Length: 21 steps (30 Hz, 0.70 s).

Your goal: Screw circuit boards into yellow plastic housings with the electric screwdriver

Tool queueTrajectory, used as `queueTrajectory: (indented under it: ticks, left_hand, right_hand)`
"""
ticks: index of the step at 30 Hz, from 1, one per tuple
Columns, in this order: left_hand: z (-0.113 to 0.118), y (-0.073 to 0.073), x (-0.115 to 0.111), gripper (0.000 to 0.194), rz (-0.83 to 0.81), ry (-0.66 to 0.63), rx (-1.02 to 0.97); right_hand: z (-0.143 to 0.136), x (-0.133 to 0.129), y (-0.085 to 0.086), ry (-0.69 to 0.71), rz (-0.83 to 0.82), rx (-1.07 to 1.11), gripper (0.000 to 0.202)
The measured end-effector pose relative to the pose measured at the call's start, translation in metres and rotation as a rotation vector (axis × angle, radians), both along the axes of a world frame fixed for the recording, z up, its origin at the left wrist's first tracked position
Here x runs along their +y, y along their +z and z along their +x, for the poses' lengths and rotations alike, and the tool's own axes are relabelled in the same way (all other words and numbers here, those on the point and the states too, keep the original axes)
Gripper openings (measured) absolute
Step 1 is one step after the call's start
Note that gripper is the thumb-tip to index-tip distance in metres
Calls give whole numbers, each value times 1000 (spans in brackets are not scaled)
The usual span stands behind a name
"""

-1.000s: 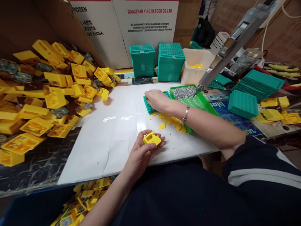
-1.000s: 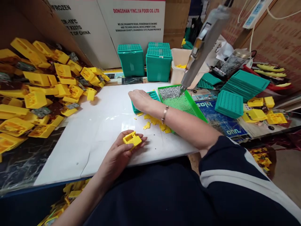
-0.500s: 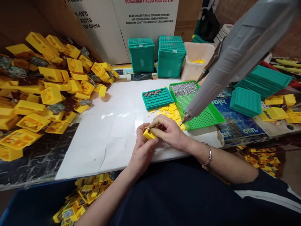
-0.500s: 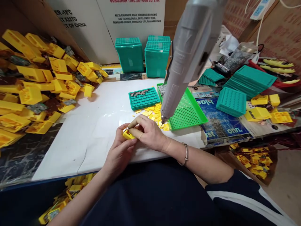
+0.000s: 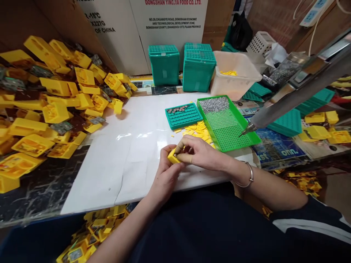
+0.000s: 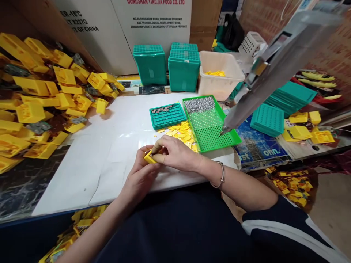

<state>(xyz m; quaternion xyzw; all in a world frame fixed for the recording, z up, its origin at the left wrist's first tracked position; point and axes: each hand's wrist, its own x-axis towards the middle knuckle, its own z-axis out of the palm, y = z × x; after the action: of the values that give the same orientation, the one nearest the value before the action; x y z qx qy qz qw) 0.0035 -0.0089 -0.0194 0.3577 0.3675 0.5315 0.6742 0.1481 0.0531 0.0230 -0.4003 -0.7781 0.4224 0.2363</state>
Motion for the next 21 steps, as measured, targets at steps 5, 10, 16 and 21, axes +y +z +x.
queueTrajectory:
  ticks: [5, 10, 16, 21]
  left_hand:
    - [-1, 0, -1, 41, -3, 10, 19]
    - [0, 3, 0, 43, -69, 16, -50]
    - [1, 7, 0, 47, -100, 39, -81]
    - [-6, 4, 0, 45, -33, 39, 3]
  right_hand:
    - [-2, -2, -6, -43, 28, 33, 3]
    - [-4, -4, -6, -122, 45, 125, 4]
    - [-3, -3, -5, -150, 11, 142, 4]
    - [0, -4, -7, -194, -153, 284, 6]
